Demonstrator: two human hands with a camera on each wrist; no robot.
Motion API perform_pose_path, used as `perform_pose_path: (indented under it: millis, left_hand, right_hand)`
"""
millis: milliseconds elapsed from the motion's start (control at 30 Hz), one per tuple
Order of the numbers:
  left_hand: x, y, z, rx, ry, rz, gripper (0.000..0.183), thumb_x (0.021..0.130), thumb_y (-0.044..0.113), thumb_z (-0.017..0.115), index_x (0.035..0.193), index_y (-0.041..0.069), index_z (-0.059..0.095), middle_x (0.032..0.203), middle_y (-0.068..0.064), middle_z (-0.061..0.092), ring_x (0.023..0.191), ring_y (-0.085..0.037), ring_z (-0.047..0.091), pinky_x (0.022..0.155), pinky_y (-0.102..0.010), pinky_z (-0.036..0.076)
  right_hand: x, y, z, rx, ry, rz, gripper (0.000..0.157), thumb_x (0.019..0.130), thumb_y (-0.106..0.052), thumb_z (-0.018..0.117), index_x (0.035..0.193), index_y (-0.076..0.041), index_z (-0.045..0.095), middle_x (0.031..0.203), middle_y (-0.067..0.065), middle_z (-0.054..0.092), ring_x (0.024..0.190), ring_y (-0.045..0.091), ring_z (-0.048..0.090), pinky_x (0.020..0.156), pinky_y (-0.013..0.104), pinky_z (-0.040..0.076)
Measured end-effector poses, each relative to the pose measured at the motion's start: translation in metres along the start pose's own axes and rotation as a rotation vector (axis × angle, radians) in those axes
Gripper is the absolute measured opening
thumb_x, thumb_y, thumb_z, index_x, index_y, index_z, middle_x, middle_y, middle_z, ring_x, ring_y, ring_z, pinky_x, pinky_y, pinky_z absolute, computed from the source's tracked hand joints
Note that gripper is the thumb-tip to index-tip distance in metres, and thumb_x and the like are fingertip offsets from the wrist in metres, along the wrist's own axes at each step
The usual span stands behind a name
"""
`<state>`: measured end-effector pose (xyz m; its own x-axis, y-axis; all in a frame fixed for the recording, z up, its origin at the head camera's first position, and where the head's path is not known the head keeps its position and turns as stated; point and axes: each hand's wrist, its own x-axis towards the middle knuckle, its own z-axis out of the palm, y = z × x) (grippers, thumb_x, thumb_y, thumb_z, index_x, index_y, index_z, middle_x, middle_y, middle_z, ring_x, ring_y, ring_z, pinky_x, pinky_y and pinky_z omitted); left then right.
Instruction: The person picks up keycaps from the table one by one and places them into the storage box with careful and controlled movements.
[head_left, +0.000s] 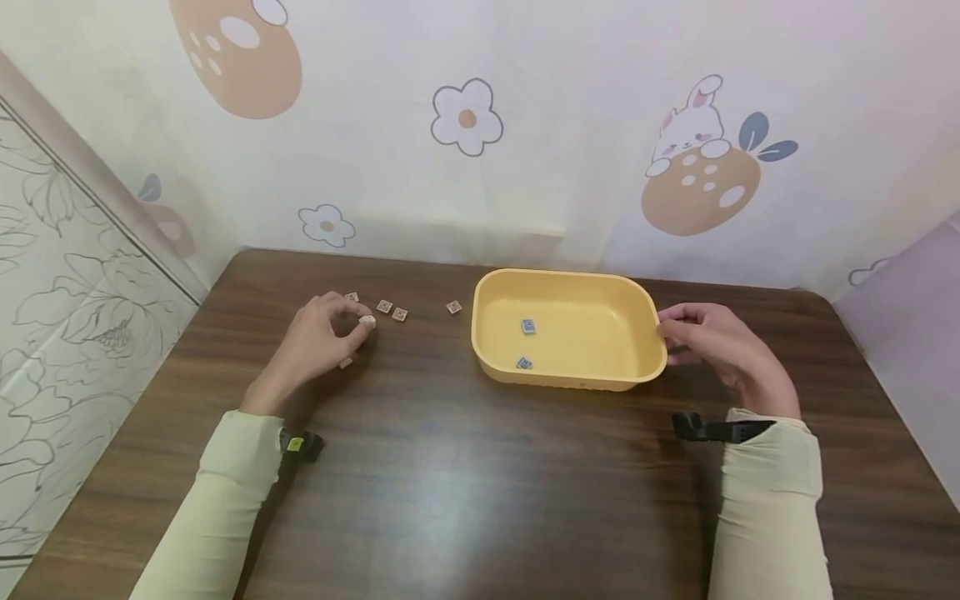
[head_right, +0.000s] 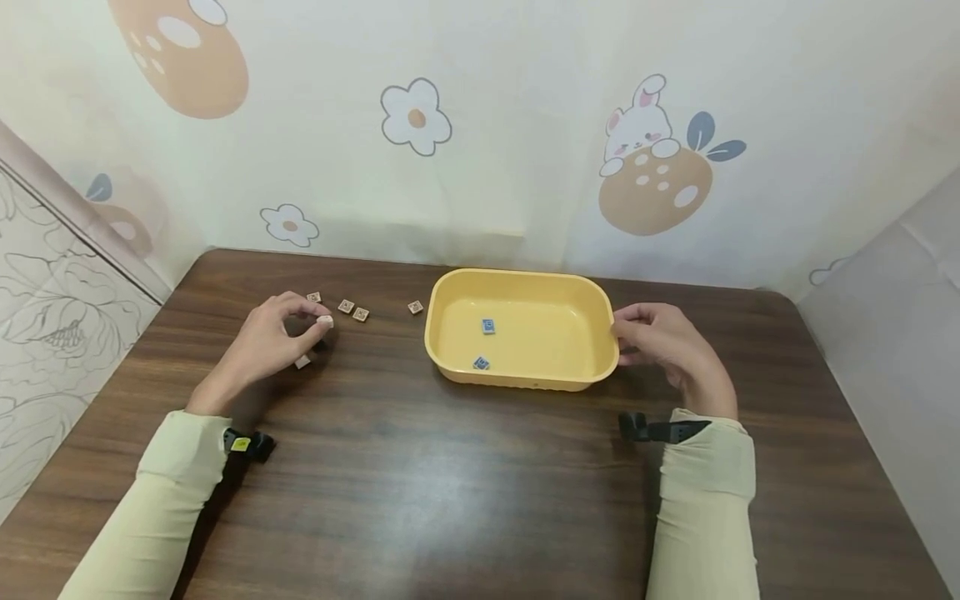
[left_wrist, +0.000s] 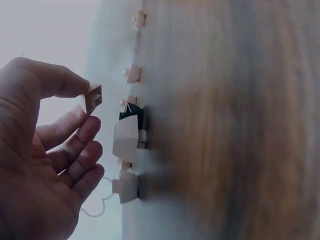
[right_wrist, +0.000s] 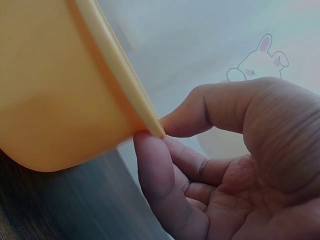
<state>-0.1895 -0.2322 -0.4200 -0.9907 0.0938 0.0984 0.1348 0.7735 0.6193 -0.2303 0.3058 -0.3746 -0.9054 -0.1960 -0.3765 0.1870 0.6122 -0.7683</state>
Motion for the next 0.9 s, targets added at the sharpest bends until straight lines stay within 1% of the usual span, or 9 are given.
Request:
perform_pose_path:
  millis: [100,300,500,700,900]
  left_hand:
    - [0.002,0.004,0.000,-0.001,-0.005,-0.001,0.025,0.101,0.030,0.066,0.115,0.013,0.078,0.130,-0.014,0.070,0.129,-0.037,0.058,0.108,-0.057,0.044]
    - [0.004,0.012,0.002,0.001,-0.012,-0.012,0.028,0.101,0.033,0.066,0.117,0.013,0.078,0.127,-0.012,0.070,0.122,-0.034,0.058,0.105,-0.056,0.046]
    - [0.006,0.017,0.005,-0.003,-0.011,-0.013,0.028,0.100,0.035,0.067,0.117,0.014,0.078,0.124,-0.008,0.070,0.121,-0.033,0.058,0.106,-0.055,0.045]
    - [0.010,0.023,0.007,-0.009,-0.008,0.008,0.025,0.100,0.033,0.068,0.114,0.015,0.078,0.121,-0.007,0.070,0.122,-0.032,0.057,0.107,-0.055,0.044]
    - [0.012,0.032,0.007,-0.019,0.008,0.059,0.021,0.100,0.031,0.068,0.111,0.017,0.079,0.117,-0.006,0.071,0.120,-0.031,0.058,0.108,-0.054,0.042]
  right_hand:
    - [0.000,-0.002,0.001,0.013,-0.001,-0.003,0.050,0.107,-0.025,0.056,0.142,0.011,0.050,0.103,-0.003,0.067,0.085,0.004,0.069,0.079,0.026,0.064]
    - [0.000,-0.002,0.004,0.041,0.003,0.000,0.051,0.107,-0.022,0.058,0.143,0.012,0.048,0.099,-0.005,0.067,0.084,0.003,0.069,0.078,0.026,0.064]
    - [0.001,0.000,0.005,0.065,-0.002,-0.015,0.051,0.106,-0.020,0.057,0.143,0.014,0.048,0.100,-0.004,0.068,0.084,0.002,0.069,0.076,0.027,0.065]
    - [-0.001,-0.001,0.005,0.044,0.010,-0.002,0.049,0.107,-0.020,0.056,0.142,0.014,0.048,0.101,-0.002,0.068,0.084,0.003,0.068,0.077,0.026,0.064]
    - [-0.004,-0.003,0.002,0.047,0.013,0.003,0.050,0.107,-0.021,0.057,0.142,0.013,0.048,0.099,-0.001,0.068,0.083,0.005,0.069,0.077,0.026,0.064]
